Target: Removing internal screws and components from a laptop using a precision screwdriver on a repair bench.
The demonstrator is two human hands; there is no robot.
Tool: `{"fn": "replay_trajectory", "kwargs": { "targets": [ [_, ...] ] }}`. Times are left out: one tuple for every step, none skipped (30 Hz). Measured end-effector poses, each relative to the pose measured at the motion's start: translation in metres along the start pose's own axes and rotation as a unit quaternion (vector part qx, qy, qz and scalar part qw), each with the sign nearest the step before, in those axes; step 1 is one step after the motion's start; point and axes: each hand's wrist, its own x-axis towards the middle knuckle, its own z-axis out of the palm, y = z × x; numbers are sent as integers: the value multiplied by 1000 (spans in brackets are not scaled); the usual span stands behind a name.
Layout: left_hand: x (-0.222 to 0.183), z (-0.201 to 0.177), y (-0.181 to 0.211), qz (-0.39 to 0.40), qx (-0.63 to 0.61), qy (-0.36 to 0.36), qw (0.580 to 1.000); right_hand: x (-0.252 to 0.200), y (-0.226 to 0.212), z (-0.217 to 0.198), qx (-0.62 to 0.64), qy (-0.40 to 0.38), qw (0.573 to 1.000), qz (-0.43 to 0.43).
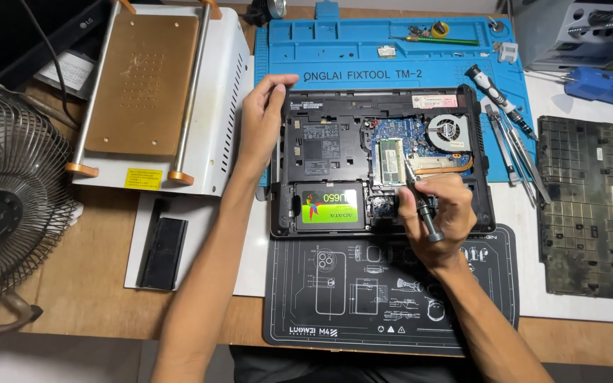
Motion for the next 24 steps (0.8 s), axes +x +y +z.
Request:
{"fn": "replay_trajectory", "kwargs": {
  "targets": [
    [-1, 1, -1, -1, 0, 0, 1000, -3, 1, -1, 0, -1, 1000, 0],
    [0, 1, -2, 0, 0, 4, 1000, -5, 3, -1, -7, 3, 1000, -1],
    [1, 1, -3, 1, 1, 7, 1000, -6, 5, -2, -13, 6, 1000, -3],
    [0, 1, -1, 2, 1, 9, 1000, -3, 3, -3, -12, 5, 1000, -4],
    [0, 0, 0, 1, 0, 16, 1000, -1, 1, -3, -35, -4, 999, 5],
    [0, 0, 1, 0, -2, 24, 1000, 2, -1, -5, -57, -13, 998, 14],
    [0, 0, -1, 0, -2, 27, 1000, 10, -10, -4, -55, -15, 998, 12],
    [2, -1, -3, -4, -12, 43, 999, 18, -18, -2, -53, -26, 998, 30],
    [3, -1, -5, -9, -23, 59, 998, 26, -27, 0, -52, -38, 997, 47],
    [2, -3, -5, -9, -23, 61, 998, 17, -18, -1, -50, -39, 997, 47],
    [1, -4, -4, -26, -31, 63, 997, 8, -10, -2, -41, -49, 997, 48],
    [1, -5, -4, -41, -39, 64, 996, -1, -1, -2, -32, -58, 997, 49],
    [0, -6, -3, -40, -39, 65, 996, -7, 4, -3, -32, -58, 997, 47],
    [-1, -7, -2, -50, -61, 65, 995, -13, 9, -3, -26, -77, 996, 37],
    [-2, -8, -1, -60, -82, 65, 993, -19, 14, -4, -20, -97, 995, 26],
    [-2, -9, -2, -59, -82, 65, 993, -15, 7, -3, -20, -96, 995, 26],
    [-1, -10, -3, -59, -87, 62, 993, -12, 0, -2, -24, -124, 992, 2],
    [-1, -10, -4, -59, -93, 60, 992, -8, -6, -2, -29, -152, 988, -23],
    [-1, -10, -4, -59, -93, 60, 992, -3, -15, 1, -29, -153, 988, -23],
    [-1, -10, -3, -63, -97, 60, 991, 2, -23, 4, -33, -169, 984, -46],
    [-1, -11, -3, -67, -100, 60, 991, 8, -32, 7, -36, -185, 980, -68],
    [-1, -11, -4, -66, -100, 62, 991, 11, -40, 9, -35, -186, 979, -70],
    [0, -12, -4, -77, -109, 58, 989, 14, -49, 11, -49, -207, 973, -84],
    [0, -13, -5, -88, -117, 55, 988, 17, -57, 13, -61, -229, 966, -100]
  ]
}}
